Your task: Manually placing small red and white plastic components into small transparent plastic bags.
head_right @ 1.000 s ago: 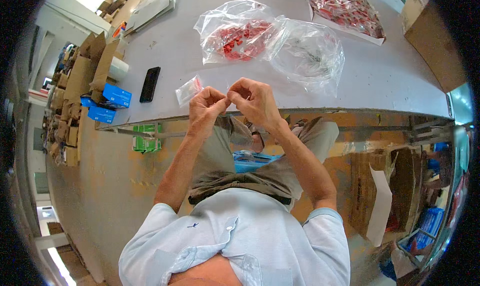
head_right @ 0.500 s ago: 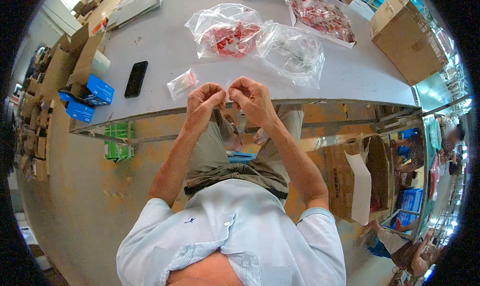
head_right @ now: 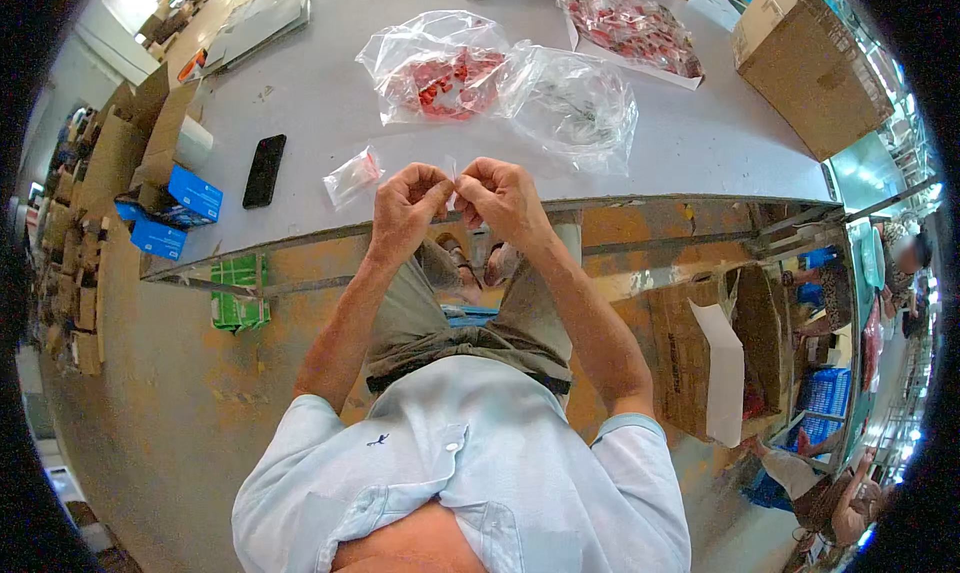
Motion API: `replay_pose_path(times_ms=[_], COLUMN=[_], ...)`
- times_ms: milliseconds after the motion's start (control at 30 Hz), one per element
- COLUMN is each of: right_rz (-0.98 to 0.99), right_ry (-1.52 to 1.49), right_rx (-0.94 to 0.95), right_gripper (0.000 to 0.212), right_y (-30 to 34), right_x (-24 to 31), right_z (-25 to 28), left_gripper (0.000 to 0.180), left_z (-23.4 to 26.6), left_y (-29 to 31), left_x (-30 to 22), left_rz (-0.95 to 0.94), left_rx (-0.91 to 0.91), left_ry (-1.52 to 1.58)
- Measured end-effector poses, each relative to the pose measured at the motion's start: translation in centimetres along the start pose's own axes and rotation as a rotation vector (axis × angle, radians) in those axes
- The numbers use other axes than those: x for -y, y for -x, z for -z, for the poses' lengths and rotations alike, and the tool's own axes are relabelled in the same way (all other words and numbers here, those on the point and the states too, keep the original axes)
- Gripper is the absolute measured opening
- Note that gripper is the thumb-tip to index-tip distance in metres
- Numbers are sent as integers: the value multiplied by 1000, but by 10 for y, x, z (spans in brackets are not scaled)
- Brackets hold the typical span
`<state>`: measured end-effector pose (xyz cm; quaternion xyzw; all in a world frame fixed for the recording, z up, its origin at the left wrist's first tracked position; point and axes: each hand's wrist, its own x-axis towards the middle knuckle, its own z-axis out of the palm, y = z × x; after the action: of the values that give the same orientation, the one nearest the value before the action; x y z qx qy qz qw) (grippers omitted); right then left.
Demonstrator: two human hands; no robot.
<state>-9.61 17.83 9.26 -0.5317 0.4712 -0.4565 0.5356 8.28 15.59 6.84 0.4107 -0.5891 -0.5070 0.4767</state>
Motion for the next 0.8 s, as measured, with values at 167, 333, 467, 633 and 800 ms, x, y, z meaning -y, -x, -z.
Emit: replay_pose_path(times_ms=[167,333,467,633,800], right_rz=[64,73,-54,54,41], right_ry=[140,172,-100,2,-82], right_rx=[-73,-113,-97,-158,-206], right_gripper=[21,22,19,18,21], right_y=[-8,-22,-27,-30,-35], right_x=[-4,-12,-20,-28,-30], right_z=[12,30,46,46,40], left_gripper=[7,8,10,11,11], left_z=[-11,-31,-32,-38,-42], left_y=[-15,-34,-48,-56,-56], left_x=[5,4,13,18,23], left_rz=[-12,-156,-27,95,-16], left_rx=[-28,-9,112,102,-8], left_ry=[-179,-295,-147,-11,-110])
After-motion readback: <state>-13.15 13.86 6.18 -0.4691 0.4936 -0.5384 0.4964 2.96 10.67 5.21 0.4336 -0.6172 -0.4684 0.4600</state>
